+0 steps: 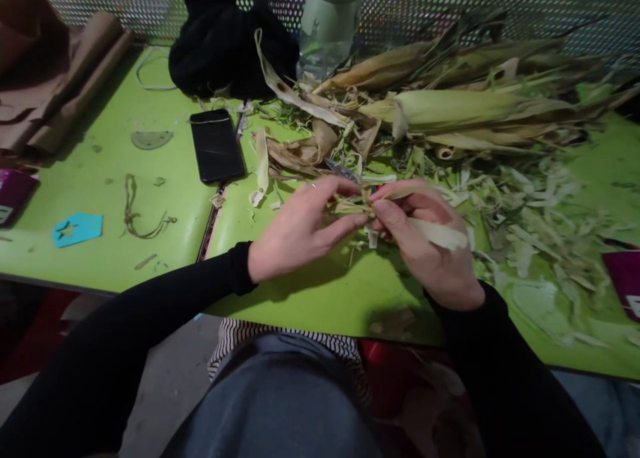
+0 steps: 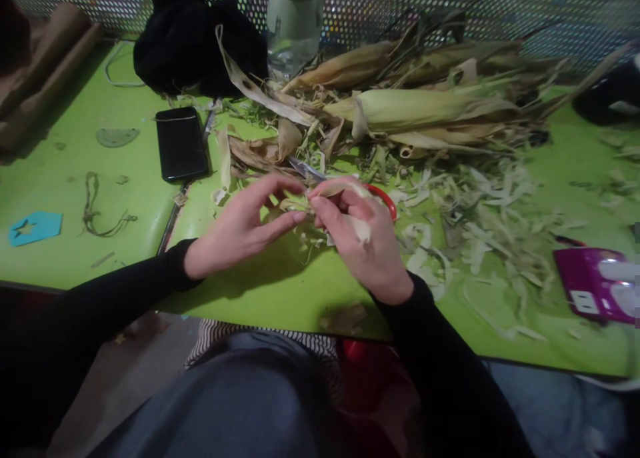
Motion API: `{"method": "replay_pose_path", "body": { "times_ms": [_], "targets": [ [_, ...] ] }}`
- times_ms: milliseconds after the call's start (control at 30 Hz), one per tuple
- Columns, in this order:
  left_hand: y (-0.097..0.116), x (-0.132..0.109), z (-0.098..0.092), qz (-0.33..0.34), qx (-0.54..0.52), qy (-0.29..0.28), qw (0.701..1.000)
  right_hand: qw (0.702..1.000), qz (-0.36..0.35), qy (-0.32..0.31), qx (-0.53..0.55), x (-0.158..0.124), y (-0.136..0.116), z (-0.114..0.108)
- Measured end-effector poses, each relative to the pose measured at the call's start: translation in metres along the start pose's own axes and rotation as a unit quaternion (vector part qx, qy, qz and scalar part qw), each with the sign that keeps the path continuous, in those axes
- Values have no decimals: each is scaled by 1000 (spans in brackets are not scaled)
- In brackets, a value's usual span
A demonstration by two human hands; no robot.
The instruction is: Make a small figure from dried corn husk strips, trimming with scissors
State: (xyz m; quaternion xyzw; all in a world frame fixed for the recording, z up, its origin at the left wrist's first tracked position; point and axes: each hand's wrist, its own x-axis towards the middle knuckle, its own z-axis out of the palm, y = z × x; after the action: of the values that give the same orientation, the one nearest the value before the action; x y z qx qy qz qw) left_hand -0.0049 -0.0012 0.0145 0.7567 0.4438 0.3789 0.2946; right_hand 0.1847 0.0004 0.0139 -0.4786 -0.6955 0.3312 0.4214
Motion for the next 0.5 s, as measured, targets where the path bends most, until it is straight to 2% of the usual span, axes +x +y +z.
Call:
{"method": "replay_pose_path", "body": {
  "times_ms": [67,100,200,300,400,500],
  "targets": [
    [2,-1,-1,29,27,67,997,999,28,38,17,2,1,0],
    [3,-2,-1,36,35,74,996,997,36,60,21,3,1,1],
    [3,-2,1,11,12,6,1000,994,50,87,40,3,3,5],
    [0,0,5,-70,-100,-48,991,994,66,50,72,2,3,9],
    [0,4,5,-166,-254,-85,949,993,73,0,89,1,2,10],
    [4,6,2,-215,-332,-110,912,996,51,0,73,2,0,9]
  ]
}}
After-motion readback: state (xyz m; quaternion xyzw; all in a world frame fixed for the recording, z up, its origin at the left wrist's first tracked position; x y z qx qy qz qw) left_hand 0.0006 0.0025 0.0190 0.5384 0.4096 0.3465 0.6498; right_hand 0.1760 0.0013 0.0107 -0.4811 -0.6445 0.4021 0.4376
